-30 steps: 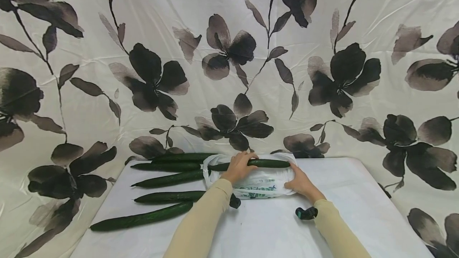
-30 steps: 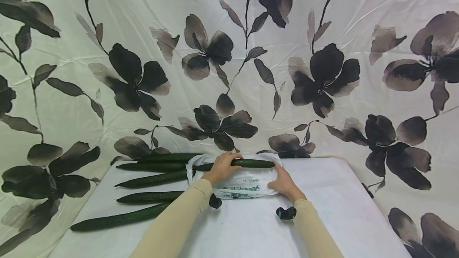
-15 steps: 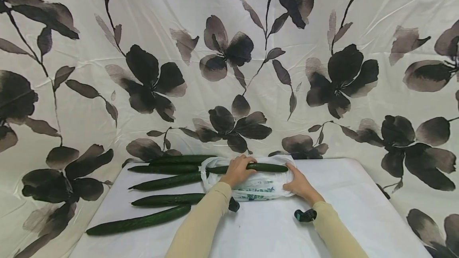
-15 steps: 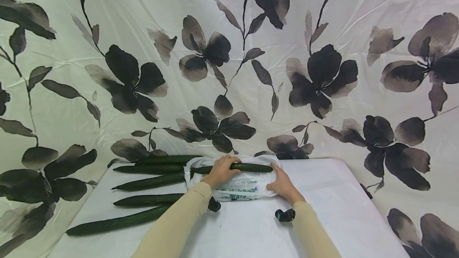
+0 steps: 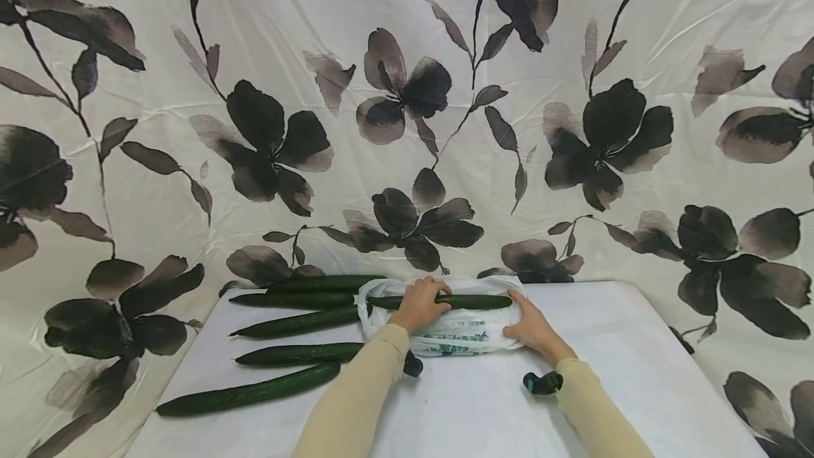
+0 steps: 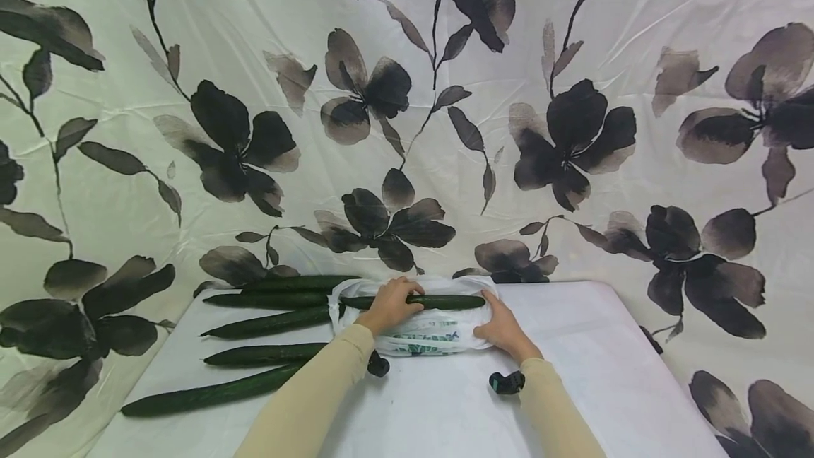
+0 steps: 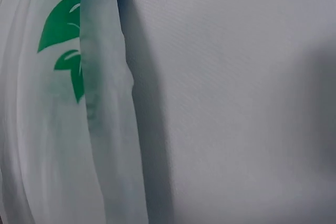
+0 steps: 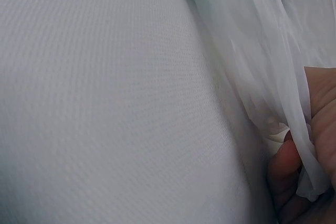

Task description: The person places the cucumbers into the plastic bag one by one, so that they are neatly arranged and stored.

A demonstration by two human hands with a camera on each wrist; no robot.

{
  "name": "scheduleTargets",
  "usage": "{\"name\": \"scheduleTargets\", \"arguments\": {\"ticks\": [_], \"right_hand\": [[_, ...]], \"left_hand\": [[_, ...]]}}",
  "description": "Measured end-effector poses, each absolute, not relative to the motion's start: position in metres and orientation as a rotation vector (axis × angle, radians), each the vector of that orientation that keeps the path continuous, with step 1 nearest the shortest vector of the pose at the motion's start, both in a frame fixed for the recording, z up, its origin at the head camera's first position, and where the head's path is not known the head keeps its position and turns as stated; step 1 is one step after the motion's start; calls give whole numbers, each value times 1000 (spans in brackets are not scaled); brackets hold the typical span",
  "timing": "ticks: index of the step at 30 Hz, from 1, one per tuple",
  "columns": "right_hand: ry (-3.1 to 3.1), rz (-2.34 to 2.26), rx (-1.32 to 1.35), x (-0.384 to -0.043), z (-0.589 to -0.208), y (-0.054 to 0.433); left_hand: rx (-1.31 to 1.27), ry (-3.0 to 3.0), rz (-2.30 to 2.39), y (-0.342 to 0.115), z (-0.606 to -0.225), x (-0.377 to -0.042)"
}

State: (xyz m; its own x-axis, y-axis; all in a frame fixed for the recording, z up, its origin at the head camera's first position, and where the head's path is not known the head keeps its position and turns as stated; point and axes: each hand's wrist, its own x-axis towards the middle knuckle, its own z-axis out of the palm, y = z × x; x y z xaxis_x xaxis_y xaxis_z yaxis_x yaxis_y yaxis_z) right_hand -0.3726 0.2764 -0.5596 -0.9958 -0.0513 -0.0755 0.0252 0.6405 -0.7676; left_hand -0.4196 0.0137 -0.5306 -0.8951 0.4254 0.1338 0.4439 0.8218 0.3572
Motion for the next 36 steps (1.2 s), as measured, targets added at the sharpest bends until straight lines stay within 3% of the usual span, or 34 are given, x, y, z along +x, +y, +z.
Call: {"name": "scheduleTargets", "arguments": {"ticks": [26, 36], "right_hand": [[2774, -1289, -37, -370, -556, 276], [2747, -1293, -8, -369, -560, 273]], "left_hand": [[-828, -2778, -917, -33, -523, -378], [-863, -2682, -949, -59, -529, -344]]}}
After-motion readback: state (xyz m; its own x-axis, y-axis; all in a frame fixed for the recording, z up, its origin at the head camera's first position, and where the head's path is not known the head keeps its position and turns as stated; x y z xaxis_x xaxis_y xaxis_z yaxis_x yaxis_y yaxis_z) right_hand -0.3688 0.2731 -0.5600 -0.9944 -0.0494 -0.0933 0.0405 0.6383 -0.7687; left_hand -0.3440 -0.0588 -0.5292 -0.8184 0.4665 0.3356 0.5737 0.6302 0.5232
